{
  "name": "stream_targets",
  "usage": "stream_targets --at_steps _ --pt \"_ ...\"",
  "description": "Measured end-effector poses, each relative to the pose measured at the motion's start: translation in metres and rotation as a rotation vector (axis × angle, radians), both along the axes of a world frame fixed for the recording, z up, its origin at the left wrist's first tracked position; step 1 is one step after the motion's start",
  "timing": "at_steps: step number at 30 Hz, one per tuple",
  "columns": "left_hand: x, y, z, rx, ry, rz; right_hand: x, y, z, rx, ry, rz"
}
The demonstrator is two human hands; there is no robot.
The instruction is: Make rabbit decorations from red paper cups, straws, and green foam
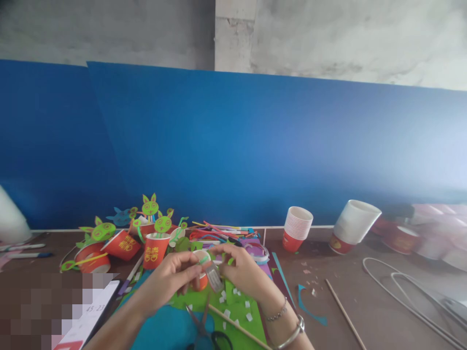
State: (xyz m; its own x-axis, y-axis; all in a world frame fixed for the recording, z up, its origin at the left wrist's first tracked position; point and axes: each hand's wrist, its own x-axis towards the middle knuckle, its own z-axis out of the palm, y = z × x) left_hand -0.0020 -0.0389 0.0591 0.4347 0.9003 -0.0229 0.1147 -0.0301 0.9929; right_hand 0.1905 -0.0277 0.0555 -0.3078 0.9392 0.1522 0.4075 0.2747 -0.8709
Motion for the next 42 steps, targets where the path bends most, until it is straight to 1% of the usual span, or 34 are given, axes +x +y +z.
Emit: stream_targets --at_steps 2,4,7,11,13,16,17,19,21,25,29,33,37,39,42 --pt "-0.001 0.000 0.000 -0.013 -0.014 -0.014 0.000 0.001 -0.003 -0.009 -0.024 0.080" --pt "-0.002 -0.001 0.001 -0.026 -0.023 -0.019 -0.001 0.002 -0.007 -0.008 -0.039 0.127" --pt "-0.002 -0.002 0.002 -0.071 -0.010 -0.044 -0.001 0.002 -0.011 -0.007 -0.061 0.130" --pt "-0.001 -0.004 0.000 -0.160 -0.011 -0.116 0.001 0.000 -0.010 -0.053 -0.097 0.128" --pt "-0.001 -0.006 0.000 -0.186 -0.019 -0.157 0.002 0.000 -0.008 -0.053 -0.116 0.098" --pt "0.001 -0.009 0.001 -0.207 -0.032 -0.219 0.003 0.001 -0.007 0.028 -0.141 -0.013" --pt "0.001 -0.010 0.001 -0.214 -0.038 -0.237 0.002 0.002 -0.007 0.030 -0.141 -0.038" --pt "0.003 -0.011 -0.001 -0.229 -0.044 -0.267 0.001 0.003 -0.008 -0.031 -0.103 -0.062" --pt "0.004 -0.012 -0.005 -0.237 -0.036 -0.289 -0.002 0.004 -0.010 -0.099 -0.007 -0.070" --pt "0.006 -0.010 -0.010 -0.209 0.008 -0.297 -0.009 0.004 -0.014 -0.139 0.206 -0.055" --pt "0.005 -0.009 -0.009 -0.193 0.048 -0.308 -0.013 0.003 -0.017 -0.172 0.255 -0.020" --pt "0.002 -0.009 -0.003 -0.174 0.100 -0.308 -0.015 0.002 -0.018 -0.227 0.326 0.001" --pt "0.001 -0.014 0.003 -0.149 0.141 -0.380 -0.016 0.004 -0.017 -0.257 0.361 -0.010" --pt "0.003 -0.015 0.003 -0.146 0.147 -0.402 -0.016 0.005 -0.015 -0.235 0.376 -0.033" --pt "0.005 -0.014 -0.001 -0.152 0.145 -0.371 -0.014 0.004 -0.010 -0.218 0.405 -0.032"
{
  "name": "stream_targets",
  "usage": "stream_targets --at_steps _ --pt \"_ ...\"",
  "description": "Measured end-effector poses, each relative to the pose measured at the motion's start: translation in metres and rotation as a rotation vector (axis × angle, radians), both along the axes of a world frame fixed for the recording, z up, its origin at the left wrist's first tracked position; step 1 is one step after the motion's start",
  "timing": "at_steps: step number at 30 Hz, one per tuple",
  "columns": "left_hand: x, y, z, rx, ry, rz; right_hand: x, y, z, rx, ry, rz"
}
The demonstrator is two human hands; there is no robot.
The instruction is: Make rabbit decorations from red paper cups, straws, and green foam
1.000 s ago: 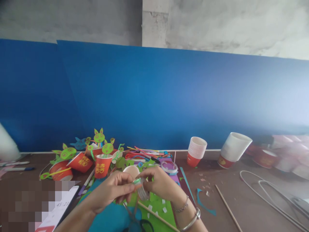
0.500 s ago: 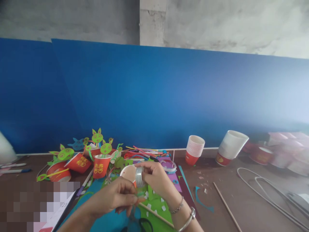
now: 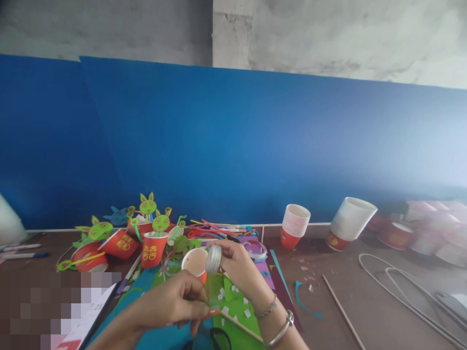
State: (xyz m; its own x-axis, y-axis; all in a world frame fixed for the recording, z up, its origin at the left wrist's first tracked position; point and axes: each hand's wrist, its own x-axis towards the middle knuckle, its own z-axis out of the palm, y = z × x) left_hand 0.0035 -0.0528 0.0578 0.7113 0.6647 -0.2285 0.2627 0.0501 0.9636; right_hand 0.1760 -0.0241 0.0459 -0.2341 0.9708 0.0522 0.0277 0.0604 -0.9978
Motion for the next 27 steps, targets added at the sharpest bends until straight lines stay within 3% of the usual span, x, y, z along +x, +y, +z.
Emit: stream_targets --at_steps 4,14,21,27 --pt "0.003 0.004 -0.007 -0.002 0.014 -0.006 -0.001 -0.004 0.007 0.008 0.005 0.042" --pt "0.002 0.005 -0.008 -0.023 0.064 0.017 -0.002 -0.003 0.001 0.054 -0.012 -0.071" --pt "0.002 0.009 -0.010 0.005 0.084 0.074 0.000 -0.015 0.015 0.451 -0.185 -0.030" --pt "-0.003 0.019 -0.016 0.058 0.042 0.175 0.000 -0.033 0.029 0.614 -0.290 0.088"
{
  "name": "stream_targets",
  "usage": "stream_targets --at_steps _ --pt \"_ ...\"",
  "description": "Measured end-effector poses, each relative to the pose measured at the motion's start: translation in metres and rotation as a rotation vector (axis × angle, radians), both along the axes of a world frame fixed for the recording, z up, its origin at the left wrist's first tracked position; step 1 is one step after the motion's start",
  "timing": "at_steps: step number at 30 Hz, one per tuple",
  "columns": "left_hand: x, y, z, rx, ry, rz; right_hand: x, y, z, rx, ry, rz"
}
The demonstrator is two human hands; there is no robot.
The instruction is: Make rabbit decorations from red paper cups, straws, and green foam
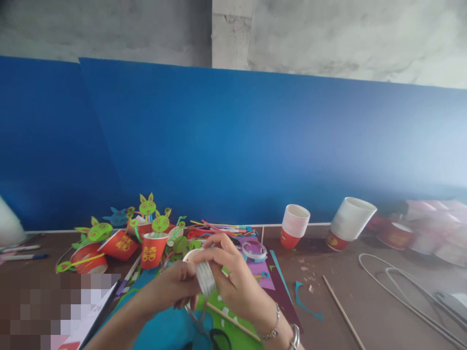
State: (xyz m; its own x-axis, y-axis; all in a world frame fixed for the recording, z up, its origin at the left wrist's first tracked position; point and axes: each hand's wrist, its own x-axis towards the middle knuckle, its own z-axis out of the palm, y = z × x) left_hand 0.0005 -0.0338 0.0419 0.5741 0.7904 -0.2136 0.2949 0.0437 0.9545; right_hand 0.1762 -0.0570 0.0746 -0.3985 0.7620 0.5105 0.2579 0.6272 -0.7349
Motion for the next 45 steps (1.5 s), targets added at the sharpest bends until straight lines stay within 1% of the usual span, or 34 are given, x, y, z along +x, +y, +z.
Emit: stream_targets --at_steps 3,5,6,9,12,14,16,21,23,25,26,31,33,36,40,42,45 --pt "-0.004 0.002 0.005 0.061 -0.059 0.121 -0.001 -0.006 0.002 0.031 -0.070 0.042" --pt "-0.005 0.001 0.012 0.101 -0.100 0.209 -0.001 -0.007 0.002 0.027 -0.044 0.033" --pt "-0.005 -0.001 0.016 0.128 -0.112 0.240 -0.001 -0.007 0.001 0.019 -0.005 0.001" --pt "-0.005 -0.006 0.024 0.244 -0.085 0.313 0.000 -0.002 0.000 -0.047 0.087 -0.157" --pt "-0.005 -0.008 0.025 0.340 -0.035 0.396 0.000 0.003 -0.003 -0.182 -0.025 -0.250" --pt "-0.007 -0.008 0.024 0.365 -0.035 0.398 -0.001 0.006 -0.006 -0.246 -0.122 -0.288" --pt "-0.008 -0.007 0.023 0.361 -0.065 0.370 -0.004 0.009 -0.011 -0.280 -0.164 -0.318" --pt "-0.007 -0.007 0.022 0.325 -0.117 0.349 -0.007 0.015 -0.020 -0.362 -0.169 -0.282" --pt "-0.007 -0.007 0.022 0.317 -0.116 0.361 -0.008 0.016 -0.022 -0.379 -0.142 -0.333" --pt "-0.006 -0.007 0.021 0.313 -0.114 0.388 -0.009 0.016 -0.023 -0.363 -0.108 -0.408" --pt "-0.006 -0.006 0.021 0.316 -0.111 0.404 -0.010 0.016 -0.022 -0.345 -0.103 -0.424" --pt "-0.007 -0.004 0.018 0.350 -0.115 0.439 -0.015 0.012 -0.019 -0.253 -0.110 -0.334" --pt "-0.007 -0.003 0.018 0.313 -0.153 0.438 -0.016 0.012 -0.020 -0.238 -0.090 -0.349" --pt "-0.008 -0.002 0.018 0.243 -0.213 0.428 -0.017 0.013 -0.025 -0.263 -0.074 -0.377" --pt "-0.007 -0.003 0.021 0.189 -0.247 0.406 -0.018 0.017 -0.031 -0.315 -0.040 -0.399" --pt "-0.007 -0.004 0.023 0.172 -0.258 0.404 -0.018 0.018 -0.032 -0.347 -0.058 -0.366" --pt "-0.007 -0.005 0.024 0.165 -0.274 0.381 -0.016 0.020 -0.030 -0.363 -0.063 -0.277"
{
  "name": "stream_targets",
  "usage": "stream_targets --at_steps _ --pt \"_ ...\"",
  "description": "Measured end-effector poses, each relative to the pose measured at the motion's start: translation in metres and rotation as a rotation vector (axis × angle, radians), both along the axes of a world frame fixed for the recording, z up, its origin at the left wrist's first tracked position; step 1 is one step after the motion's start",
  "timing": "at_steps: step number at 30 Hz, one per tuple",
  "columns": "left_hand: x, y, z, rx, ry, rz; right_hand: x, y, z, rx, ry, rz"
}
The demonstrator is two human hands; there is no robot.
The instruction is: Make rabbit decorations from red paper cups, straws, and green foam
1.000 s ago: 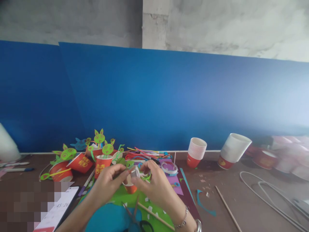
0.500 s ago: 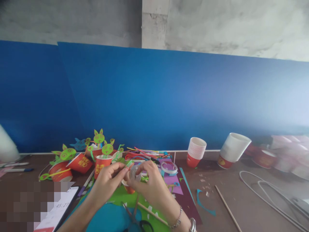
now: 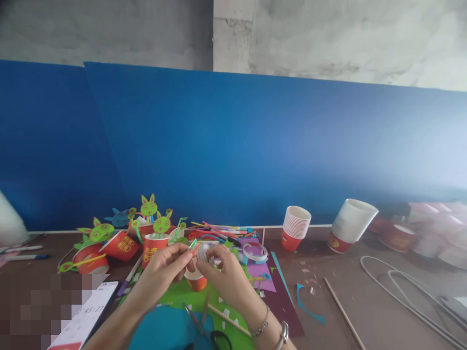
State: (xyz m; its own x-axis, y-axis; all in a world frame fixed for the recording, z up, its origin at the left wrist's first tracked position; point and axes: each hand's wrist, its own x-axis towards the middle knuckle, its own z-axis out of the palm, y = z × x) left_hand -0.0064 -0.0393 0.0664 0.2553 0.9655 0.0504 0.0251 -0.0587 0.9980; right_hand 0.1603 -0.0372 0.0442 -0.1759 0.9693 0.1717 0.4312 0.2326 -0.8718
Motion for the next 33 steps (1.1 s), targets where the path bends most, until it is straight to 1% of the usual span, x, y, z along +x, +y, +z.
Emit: stream_targets --at_steps 3,6,10,14,18,22,24,27,29,30,31,33 --pt "0.000 0.000 0.000 0.021 -0.010 -0.017 0.003 -0.001 0.005 0.052 0.032 0.025" --pt "0.001 0.001 -0.001 0.033 -0.028 0.028 0.005 -0.004 0.010 0.106 0.052 0.035" --pt "0.003 0.001 -0.004 0.031 -0.041 0.053 0.006 -0.006 0.013 0.148 0.036 -0.002" --pt "0.001 0.002 -0.008 0.050 -0.028 0.018 0.007 -0.005 0.014 0.133 -0.022 -0.025" --pt "0.000 0.001 -0.007 0.041 -0.036 -0.043 0.008 -0.002 0.013 0.116 -0.037 -0.034" --pt "0.000 0.000 -0.005 -0.044 -0.050 -0.154 0.009 -0.001 0.010 0.044 -0.011 0.010" --pt "-0.001 0.000 -0.004 -0.062 -0.007 -0.198 0.011 0.000 0.009 0.002 0.020 0.071" --pt "-0.002 0.000 -0.003 -0.055 0.090 -0.252 0.015 0.000 0.013 -0.068 0.124 0.254" --pt "-0.003 -0.001 -0.002 -0.066 0.139 -0.277 0.017 0.000 0.016 -0.142 0.243 0.375" --pt "-0.003 -0.002 -0.002 -0.078 0.155 -0.288 0.018 0.000 0.015 -0.193 0.319 0.411" --pt "-0.002 -0.002 -0.002 -0.092 0.171 -0.297 0.019 0.001 0.014 -0.248 0.397 0.420" --pt "0.000 -0.005 -0.001 -0.110 0.197 -0.313 0.019 0.003 0.009 -0.331 0.506 0.381"
